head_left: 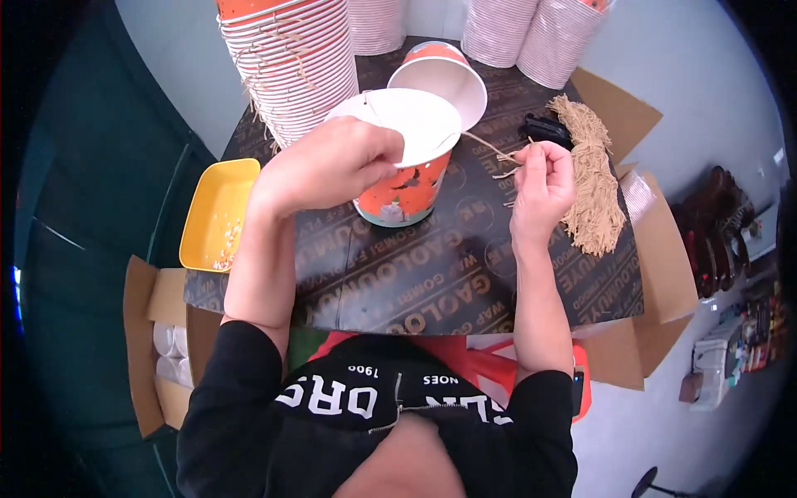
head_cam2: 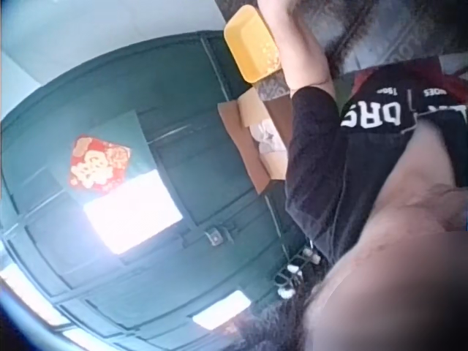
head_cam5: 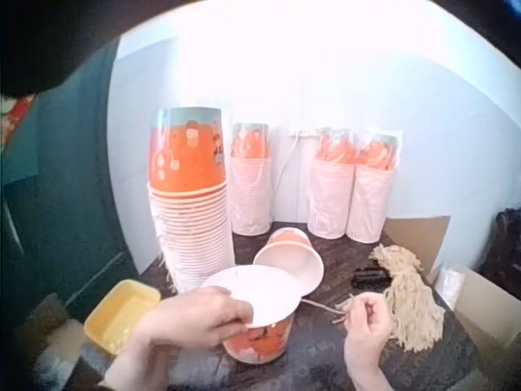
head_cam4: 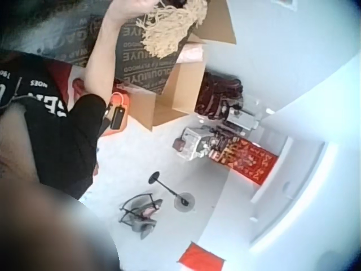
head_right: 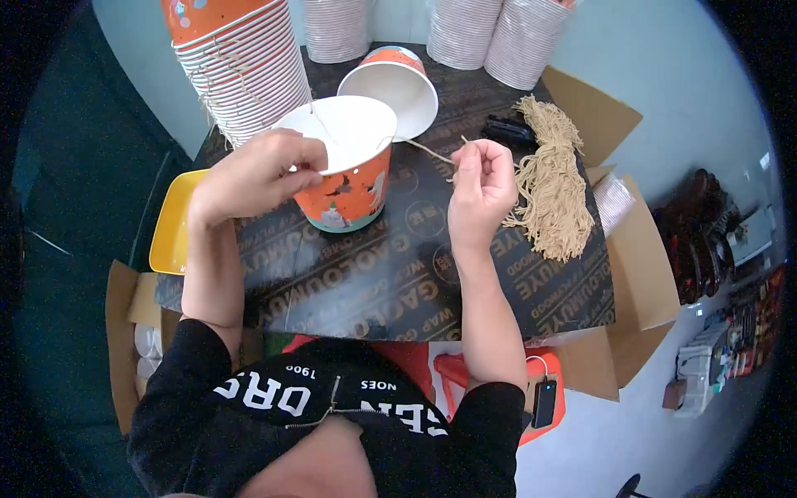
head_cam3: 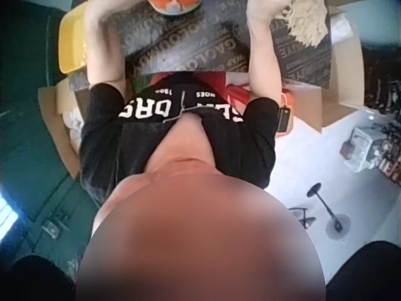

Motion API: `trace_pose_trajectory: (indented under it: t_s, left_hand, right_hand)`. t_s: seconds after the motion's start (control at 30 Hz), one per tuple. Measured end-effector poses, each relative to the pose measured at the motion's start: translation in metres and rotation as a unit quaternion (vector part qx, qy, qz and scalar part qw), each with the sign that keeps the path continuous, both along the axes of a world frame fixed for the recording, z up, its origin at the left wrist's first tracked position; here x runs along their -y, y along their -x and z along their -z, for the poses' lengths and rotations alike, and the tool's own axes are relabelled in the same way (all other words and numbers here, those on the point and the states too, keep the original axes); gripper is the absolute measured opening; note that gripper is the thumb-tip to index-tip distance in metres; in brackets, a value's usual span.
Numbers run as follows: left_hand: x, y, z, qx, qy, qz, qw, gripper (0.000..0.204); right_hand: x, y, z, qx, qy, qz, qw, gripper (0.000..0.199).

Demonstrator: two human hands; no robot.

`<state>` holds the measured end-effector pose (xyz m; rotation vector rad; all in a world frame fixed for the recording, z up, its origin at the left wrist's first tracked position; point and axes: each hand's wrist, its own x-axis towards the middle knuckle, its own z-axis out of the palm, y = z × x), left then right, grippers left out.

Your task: Tie precut lengths of string to the rims of paper cups for assembly.

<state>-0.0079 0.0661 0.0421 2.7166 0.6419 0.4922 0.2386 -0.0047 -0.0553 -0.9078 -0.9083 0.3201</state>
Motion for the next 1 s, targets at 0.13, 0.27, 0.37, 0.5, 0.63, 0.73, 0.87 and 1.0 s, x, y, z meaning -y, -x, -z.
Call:
trace_pose_trajectory:
  t_s: [0.13,0.27,0.37,0.5,0.63,0.73,0.87,1.0]
  left_hand:
    - [-0.001,-0.003,0.001,0.025,-0.005,-0.008,1.0,0.009]
    - [0.001,-0.007,0.004,0.033,-0.006,-0.004,0.999,0.01]
    - [0.003,-0.01,0.006,0.034,-0.016,0.0,0.999,0.01]
    - [0.005,-0.015,0.01,0.036,-0.014,0.0,0.999,0.009]
    - [0.007,-0.017,0.01,0.033,-0.011,-0.006,0.999,0.009]
    - [0.008,-0.018,0.011,0.032,-0.021,-0.002,0.999,0.009]
    - [0.009,-0.018,0.011,0.028,-0.025,-0.007,0.999,0.009]
    - [0.01,-0.018,0.011,0.027,-0.022,-0.005,0.999,0.009]
  right_hand:
    - [0.005,0.019,-0.003,0.236,-0.039,0.1,0.966,0.009]
    - [0.01,0.036,0.001,0.322,-0.061,0.084,0.941,0.017]
    - [0.01,0.041,0.002,0.325,-0.068,0.076,0.94,0.019]
    - [0.011,0.042,0.001,0.344,-0.068,0.074,0.934,0.02]
    - [0.01,0.043,0.0,0.357,-0.068,0.067,0.929,0.021]
    - [0.009,0.043,0.001,0.358,-0.069,0.063,0.929,0.021]
    - [0.01,0.044,0.0,0.364,-0.062,0.066,0.927,0.021]
    - [0.01,0.045,-0.001,0.368,-0.053,0.064,0.926,0.02]
